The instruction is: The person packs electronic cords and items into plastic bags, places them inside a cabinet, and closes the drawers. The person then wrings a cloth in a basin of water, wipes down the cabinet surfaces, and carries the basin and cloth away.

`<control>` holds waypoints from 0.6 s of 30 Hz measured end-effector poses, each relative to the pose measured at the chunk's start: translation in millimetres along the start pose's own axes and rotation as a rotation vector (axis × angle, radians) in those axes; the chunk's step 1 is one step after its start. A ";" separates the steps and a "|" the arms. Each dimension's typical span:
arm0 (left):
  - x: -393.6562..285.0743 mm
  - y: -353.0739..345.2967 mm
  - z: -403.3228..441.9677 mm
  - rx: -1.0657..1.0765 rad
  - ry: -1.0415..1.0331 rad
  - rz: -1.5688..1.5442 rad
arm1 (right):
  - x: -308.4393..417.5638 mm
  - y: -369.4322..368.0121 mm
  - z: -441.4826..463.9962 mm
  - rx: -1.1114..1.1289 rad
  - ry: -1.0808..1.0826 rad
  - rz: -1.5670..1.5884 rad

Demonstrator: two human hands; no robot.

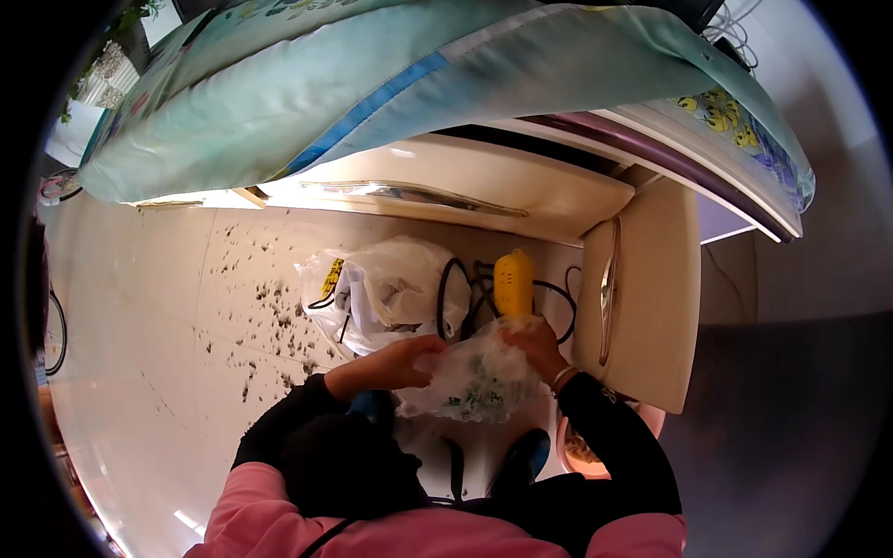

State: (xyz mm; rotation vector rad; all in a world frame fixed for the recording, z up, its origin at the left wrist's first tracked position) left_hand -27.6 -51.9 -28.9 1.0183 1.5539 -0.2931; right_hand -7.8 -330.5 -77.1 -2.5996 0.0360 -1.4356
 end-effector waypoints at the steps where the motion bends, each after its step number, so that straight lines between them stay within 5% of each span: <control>1: -1.1 -0.9 -0.7 0.017 0.034 -0.048 | -15.8 9.9 9.7 -0.002 -0.001 0.003; 4: -3.2 -1.0 -3.3 0.046 0.076 -0.117 | -40.4 28.8 20.4 0.062 -0.064 -0.351; 10: 11.9 17.7 -14.5 0.110 0.040 -0.115 | 21.9 5.2 -23.3 -0.067 0.458 -0.597; 11: 16.8 25.7 -21.9 0.102 -0.003 -0.125 | 59.5 -9.8 -35.4 -0.067 0.247 -0.412; 13: 22.4 50.0 -39.8 -0.114 -0.076 -0.057 | 83.5 -14.9 -37.8 -0.069 0.037 -0.226; 15: -3.9 81.4 -62.4 -0.257 0.228 -0.509 | 88.7 -10.3 -37.9 -0.001 0.166 -0.017; 17: -6.1 106.6 -83.7 -0.392 0.043 -0.255 | 84.8 -15.3 -34.1 0.101 0.160 -0.028; 18: -13.5 112.7 -95.0 -0.510 -0.111 -0.386 | 81.8 -17.0 -30.5 0.207 0.155 -0.038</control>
Point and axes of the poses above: each hand's wrist, its own z-axis towards the middle knuckle, its own y-axis out of the back of the hand, x = y × z, the point moved 1 cm from there along z, towards the middle knuckle, and after that the axes turned 11 degrees about z, right-handed, at the moved point
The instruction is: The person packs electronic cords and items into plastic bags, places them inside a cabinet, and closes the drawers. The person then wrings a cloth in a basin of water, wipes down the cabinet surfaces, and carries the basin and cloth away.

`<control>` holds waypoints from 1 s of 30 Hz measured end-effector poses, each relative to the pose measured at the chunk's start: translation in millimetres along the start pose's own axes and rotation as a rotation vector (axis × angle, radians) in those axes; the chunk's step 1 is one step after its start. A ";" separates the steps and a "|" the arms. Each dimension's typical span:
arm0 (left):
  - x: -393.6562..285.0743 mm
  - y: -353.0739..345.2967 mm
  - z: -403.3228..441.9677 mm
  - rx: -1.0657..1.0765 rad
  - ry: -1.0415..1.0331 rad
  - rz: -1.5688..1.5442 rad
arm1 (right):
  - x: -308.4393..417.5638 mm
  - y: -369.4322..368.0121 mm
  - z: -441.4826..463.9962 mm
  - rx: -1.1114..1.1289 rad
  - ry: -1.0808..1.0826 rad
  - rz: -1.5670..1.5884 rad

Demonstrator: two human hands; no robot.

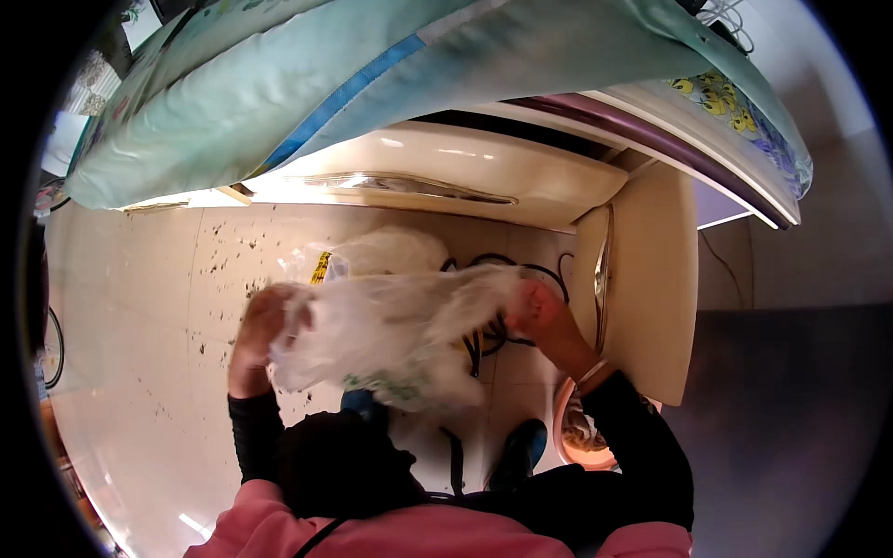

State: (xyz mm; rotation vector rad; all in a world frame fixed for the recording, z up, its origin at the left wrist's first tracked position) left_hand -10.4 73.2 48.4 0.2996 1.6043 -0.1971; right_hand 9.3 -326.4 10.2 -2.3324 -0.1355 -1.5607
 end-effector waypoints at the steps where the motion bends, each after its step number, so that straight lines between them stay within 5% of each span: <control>1: -11.2 5.5 -9.1 -0.138 -0.020 -0.039 | -7.5 4.3 0.8 0.000 0.004 -0.001; 3: -3.7 30.7 -25.5 -0.362 -0.027 -0.209 | -33.2 17.8 -1.6 -0.127 -0.026 -0.592; 5: -24.5 34.4 -26.7 -0.864 0.115 -0.266 | -58.3 26.8 -2.4 -0.154 -0.132 -0.891; 6: -27.8 43.8 -33.6 -0.887 0.044 -0.237 | -72.6 33.1 -1.2 -0.183 -0.240 -1.189; 8: -45.8 41.4 -24.7 -1.282 -0.006 -0.325 | -120.6 51.4 10.3 -0.215 -0.163 -1.355; 10: -32.2 62.9 -41.5 -1.228 -0.125 -0.315 | -137.9 59.8 26.7 -0.246 -0.087 -1.517; 13: -14.9 78.4 -54.8 -1.282 -0.097 -0.280 | -155.7 85.4 54.1 -0.562 -0.005 -1.477; 15: 8.5 95.7 -71.0 -1.264 -0.027 -0.177 | -199.7 119.6 69.2 -0.867 -0.132 -1.285; 16: 16.0 94.3 -71.8 -1.264 -0.021 -0.175 | -184.8 109.6 64.1 -0.863 -0.138 -1.286; 18: 27.2 93.4 -71.4 -1.294 0.022 -0.038 | -130.8 73.8 57.1 -0.669 -0.511 -0.648; 22: 53.2 98.1 -72.2 -1.236 0.148 -0.007 | -121.4 49.5 68.1 -0.786 -0.208 -0.620; 24: 57.6 93.6 -67.7 -1.217 0.147 -0.009 | -85.2 16.2 69.7 -0.561 -0.182 -0.604; 28: 71.7 87.6 -60.1 -1.154 0.202 0.004 | -74.7 -19.9 63.9 -0.200 -0.287 -0.955; 30: 71.8 80.2 -54.7 -1.148 0.212 -0.015 | -73.3 -42.8 54.6 -0.186 -0.510 -1.122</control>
Point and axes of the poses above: each hand's wrist, its own z-axis towards the middle knuckle, its own y-axis out of the back of the hand, x = y × z, the point moved 1 cm from there along z, towards the middle knuckle, and after that the axes turned 11 degrees about z, right-handed, at the moved point
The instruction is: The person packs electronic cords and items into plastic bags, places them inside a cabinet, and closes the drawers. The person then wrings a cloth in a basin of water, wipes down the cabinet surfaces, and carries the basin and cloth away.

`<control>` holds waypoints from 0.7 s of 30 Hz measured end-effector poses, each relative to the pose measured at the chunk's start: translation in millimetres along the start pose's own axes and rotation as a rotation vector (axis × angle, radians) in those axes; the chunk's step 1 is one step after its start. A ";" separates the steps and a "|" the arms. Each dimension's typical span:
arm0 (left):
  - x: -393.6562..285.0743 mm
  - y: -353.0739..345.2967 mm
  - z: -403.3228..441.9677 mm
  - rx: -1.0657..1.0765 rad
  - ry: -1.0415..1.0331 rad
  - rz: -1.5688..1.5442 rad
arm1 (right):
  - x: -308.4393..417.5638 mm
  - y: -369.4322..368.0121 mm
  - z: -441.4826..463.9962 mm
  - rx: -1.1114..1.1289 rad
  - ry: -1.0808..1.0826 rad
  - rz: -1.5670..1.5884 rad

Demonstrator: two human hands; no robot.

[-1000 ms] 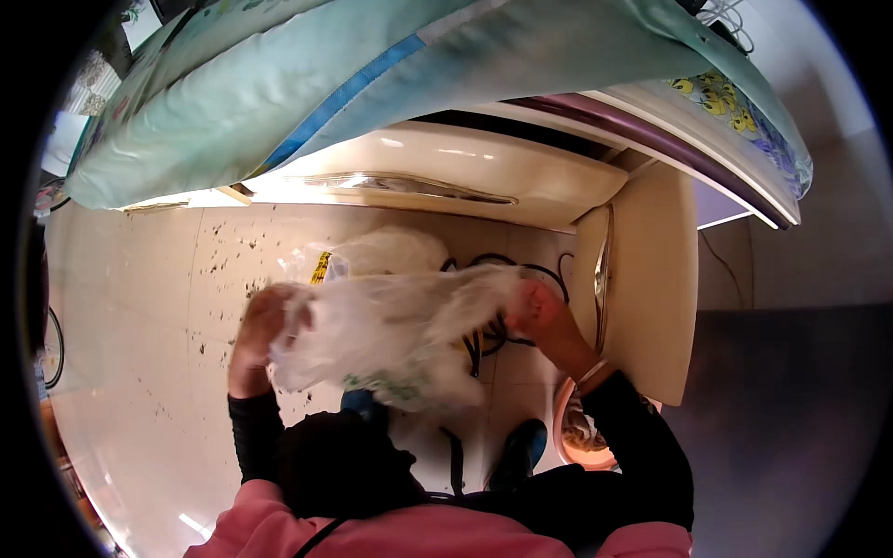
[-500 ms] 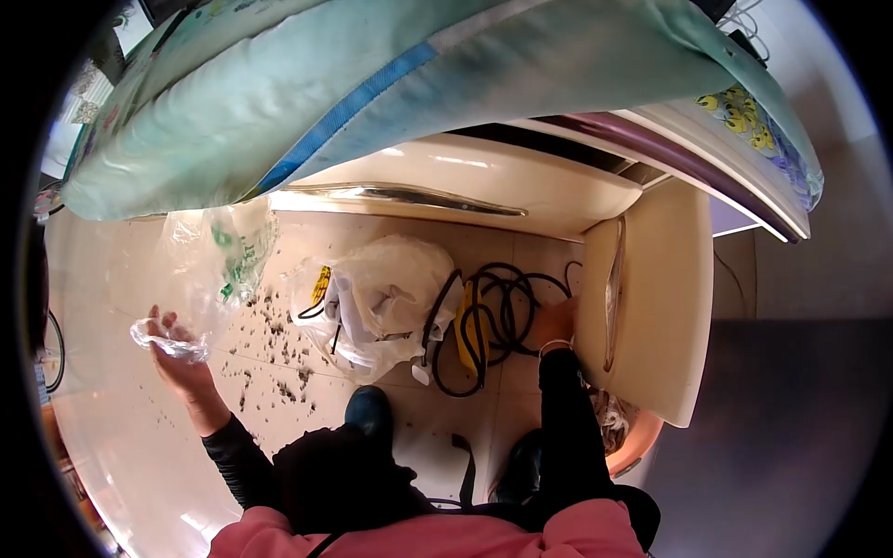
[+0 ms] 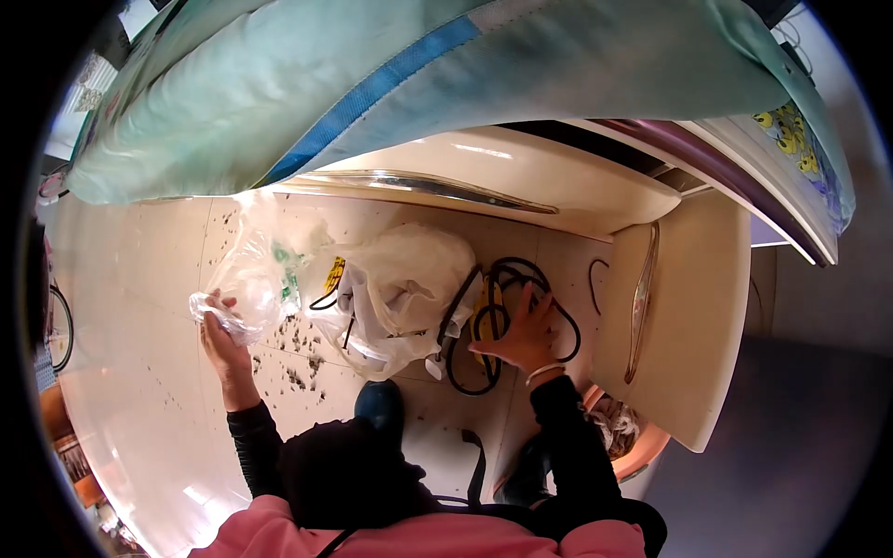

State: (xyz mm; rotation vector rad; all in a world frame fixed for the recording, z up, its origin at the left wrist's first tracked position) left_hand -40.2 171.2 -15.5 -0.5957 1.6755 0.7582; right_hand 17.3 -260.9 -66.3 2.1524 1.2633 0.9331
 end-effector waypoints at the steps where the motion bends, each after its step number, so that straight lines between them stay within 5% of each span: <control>1: 2.5 -2.9 -0.8 0.000 -0.001 -0.001 | 2.6 -11.6 -2.7 0.001 0.002 -0.002; 7: 7.9 -7.3 -10.6 0.057 0.100 0.207 | 13.2 -49.0 -4.1 -0.240 0.033 0.028; 8: 25.0 -1.4 -4.3 0.054 0.095 0.208 | 5.3 -56.8 4.6 -0.266 0.096 0.228; 10: 46.7 15.3 2.3 0.261 -0.228 0.578 | -4.3 -62.7 12.4 -0.281 0.159 0.432; 15: 3.1 18.1 -53.5 0.358 -0.352 1.652 | -28.3 -49.9 19.8 -0.238 0.271 0.789; 16: -19.9 11.9 -62.6 0.361 -0.349 1.651 | -34.5 -40.3 16.0 -0.236 0.269 0.786; 18: -64.4 -4.8 -72.5 0.331 -0.469 1.348 | -43.6 -19.6 6.6 0.205 0.126 1.309; 20: -107.2 -37.7 -90.6 0.773 -0.060 0.903 | -59.4 -17.0 0.2 0.238 0.098 1.409; 21: -114.8 -53.4 -95.4 1.033 -0.097 0.790 | -64.1 -14.5 -3.7 0.322 0.125 1.542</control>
Point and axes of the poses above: each hand's wrist, its own z-axis towards the middle knuckle, its own y-axis out of the back of the hand, x = y × z, the point moved 1 cm from there along z, towards the middle knuckle, and after that the axes turned 11 degrees about z, right-handed, at the moved point
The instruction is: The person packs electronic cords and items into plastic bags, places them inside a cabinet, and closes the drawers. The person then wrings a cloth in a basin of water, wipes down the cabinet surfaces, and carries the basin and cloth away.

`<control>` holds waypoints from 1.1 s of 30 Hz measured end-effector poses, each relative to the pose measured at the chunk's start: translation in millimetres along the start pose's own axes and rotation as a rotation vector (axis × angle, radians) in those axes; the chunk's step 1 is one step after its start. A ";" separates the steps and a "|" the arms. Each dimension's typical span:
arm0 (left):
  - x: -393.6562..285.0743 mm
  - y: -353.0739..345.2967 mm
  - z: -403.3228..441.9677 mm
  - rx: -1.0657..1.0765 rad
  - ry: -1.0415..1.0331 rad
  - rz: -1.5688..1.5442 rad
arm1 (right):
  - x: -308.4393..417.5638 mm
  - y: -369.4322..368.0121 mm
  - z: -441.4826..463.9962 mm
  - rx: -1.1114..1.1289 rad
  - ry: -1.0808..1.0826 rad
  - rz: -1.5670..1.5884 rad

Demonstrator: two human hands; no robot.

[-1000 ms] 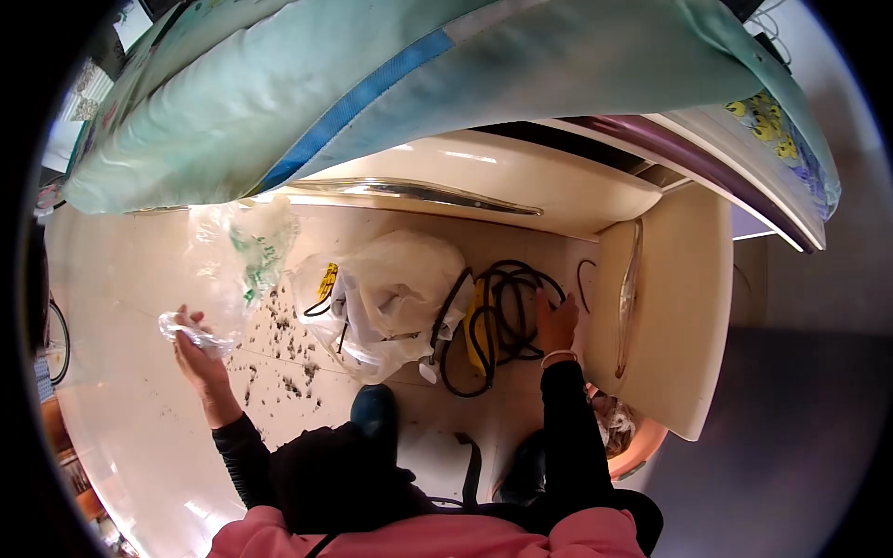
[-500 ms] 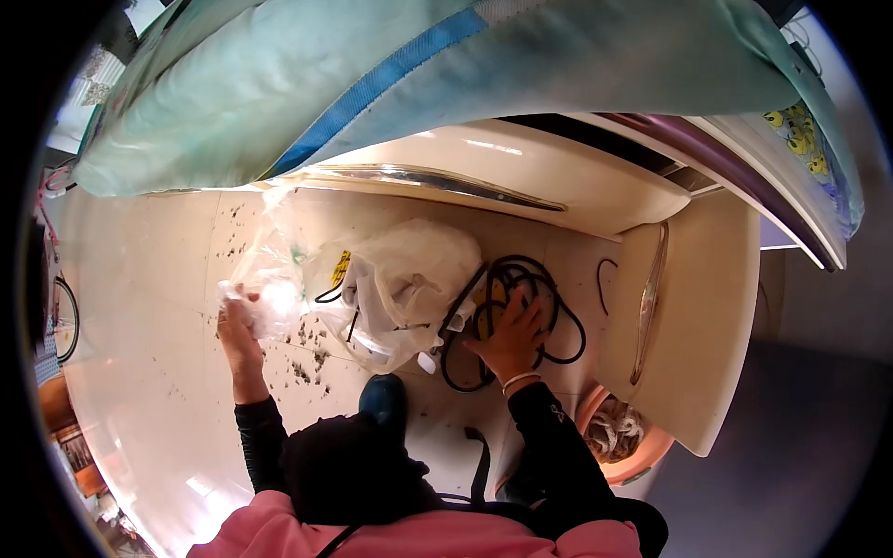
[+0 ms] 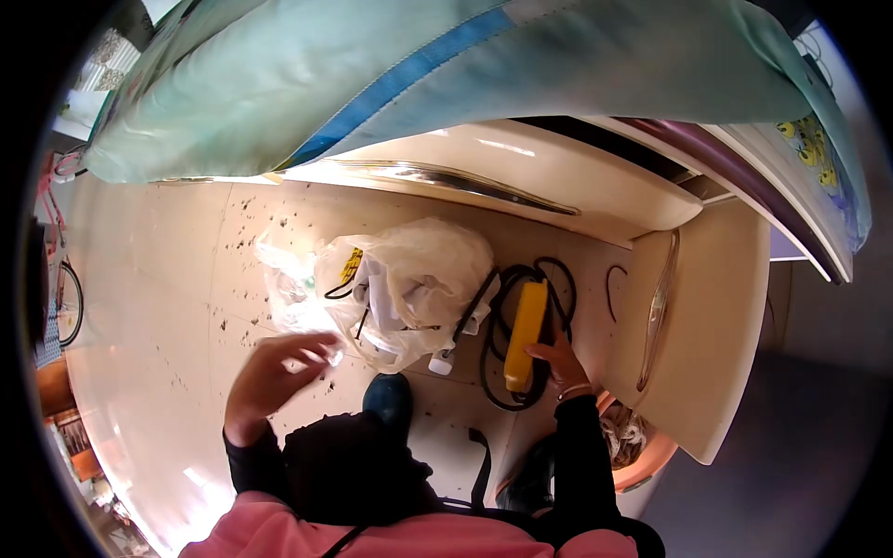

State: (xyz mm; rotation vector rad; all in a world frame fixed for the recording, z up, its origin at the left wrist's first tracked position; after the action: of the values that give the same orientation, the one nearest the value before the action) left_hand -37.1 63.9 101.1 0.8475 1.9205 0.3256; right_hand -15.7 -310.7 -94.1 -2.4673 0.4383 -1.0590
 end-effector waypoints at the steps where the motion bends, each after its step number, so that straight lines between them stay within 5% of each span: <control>1: -13.1 -3.9 7.7 0.203 -0.172 -0.060 | 2.0 -2.7 -5.4 0.073 -0.016 0.141; 3: -23.3 -24.1 33.7 0.403 -0.283 0.049 | 7.8 -8.8 -17.9 0.134 -0.046 0.200; 5: -24.9 -53.6 63.2 0.413 -0.421 0.042 | 14.4 -23.0 -31.0 0.305 -0.067 0.512; 9: -16.5 -113.7 105.7 0.517 -0.470 0.283 | 27.7 -40.8 -48.8 0.345 -0.008 0.624; 11: -28.0 -126.8 106.0 0.857 -0.028 0.240 | 28.6 -36.8 -51.9 0.341 0.045 0.543; 12: -22.0 -137.9 103.8 0.865 -0.034 0.241 | 28.1 -34.5 -52.7 0.348 0.088 0.463; 14: 2.2 -170.0 99.6 0.626 -0.388 0.699 | 20.7 -23.6 -54.8 0.282 0.106 0.443; 18: 39.0 -199.5 101.6 0.565 -0.523 0.770 | 5.0 -3.2 -45.4 0.095 0.177 0.308; 20: 71.6 -227.9 115.2 0.345 -0.660 0.663 | -2.2 9.0 -35.9 0.034 0.139 0.222; 21: 78.5 -236.6 117.8 0.344 -0.658 0.664 | -5.2 13.1 -33.2 -0.034 0.103 0.136; 23: 85.2 -250.8 126.7 0.292 -0.349 0.155 | -6.0 10.7 -25.1 -0.025 0.062 0.078; 27: 98.2 -287.5 149.2 0.301 -0.306 0.182 | -9.2 -8.7 -12.1 -0.069 -0.014 -0.069; 29: 101.9 -297.1 157.9 0.070 -0.426 -0.145 | -27.2 4.1 4.9 -0.014 -0.034 -0.185; 33: 73.7 -271.0 155.7 0.094 -0.418 -0.198 | -34.3 1.9 19.2 0.116 0.019 -0.484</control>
State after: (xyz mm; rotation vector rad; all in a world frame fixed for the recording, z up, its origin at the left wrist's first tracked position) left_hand -37.4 -101.4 -174.2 0.7132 1.6176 -0.0604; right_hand -24.4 -292.4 -127.9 -2.5184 -0.2276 -1.2464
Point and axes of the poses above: each hand's wrist, its own z-axis towards the middle knuckle, its own y-axis out of the back of the hand, x = y × z, the point moved 1 cm from there along z, towards the middle knuckle, and after that the axes turned 11 degrees about z, right-handed, at the moved point
